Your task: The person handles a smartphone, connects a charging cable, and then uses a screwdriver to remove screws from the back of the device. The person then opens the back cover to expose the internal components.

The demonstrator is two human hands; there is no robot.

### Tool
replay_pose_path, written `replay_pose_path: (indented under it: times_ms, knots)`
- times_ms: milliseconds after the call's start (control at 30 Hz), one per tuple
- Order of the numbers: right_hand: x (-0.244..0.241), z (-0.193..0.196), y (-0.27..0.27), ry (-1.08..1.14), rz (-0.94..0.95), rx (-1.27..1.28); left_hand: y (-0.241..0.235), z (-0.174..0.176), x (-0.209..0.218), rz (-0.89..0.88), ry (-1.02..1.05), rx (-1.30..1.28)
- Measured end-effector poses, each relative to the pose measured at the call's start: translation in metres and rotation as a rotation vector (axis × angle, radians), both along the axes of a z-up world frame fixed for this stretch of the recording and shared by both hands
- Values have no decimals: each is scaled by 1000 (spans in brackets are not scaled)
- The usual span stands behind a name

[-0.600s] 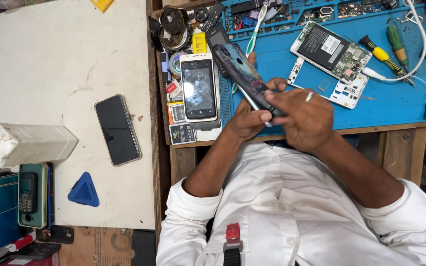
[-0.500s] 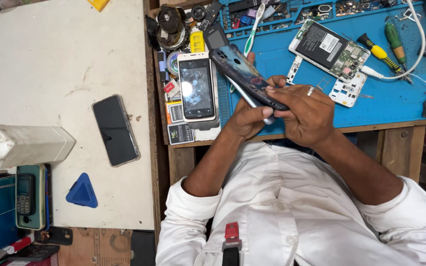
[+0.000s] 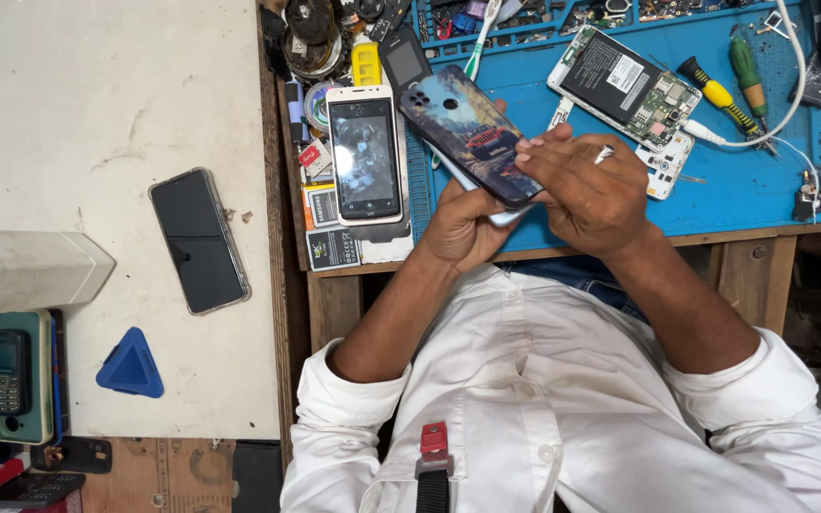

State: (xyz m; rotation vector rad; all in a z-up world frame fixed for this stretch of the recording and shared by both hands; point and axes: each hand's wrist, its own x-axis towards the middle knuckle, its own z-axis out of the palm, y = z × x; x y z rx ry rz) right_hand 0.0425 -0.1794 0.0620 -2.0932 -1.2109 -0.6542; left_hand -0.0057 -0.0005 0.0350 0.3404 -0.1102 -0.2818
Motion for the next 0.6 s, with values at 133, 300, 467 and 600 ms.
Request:
replay_pose_path:
  times_ms: [133,300,467,600]
  knots:
    - [33,-15,-53,57,-355,123,-12,2,-18,-162,-90,110]
    - [37,-31,-96,180,-387,339,-16,9,-22,-316,-180,152]
    - [11,-18,-87,751,-273,661,-7,22,-18,-202,-157,117]
    - [-9,-2,-53,1035,-85,796,1,31,-17,-158,-158,82]
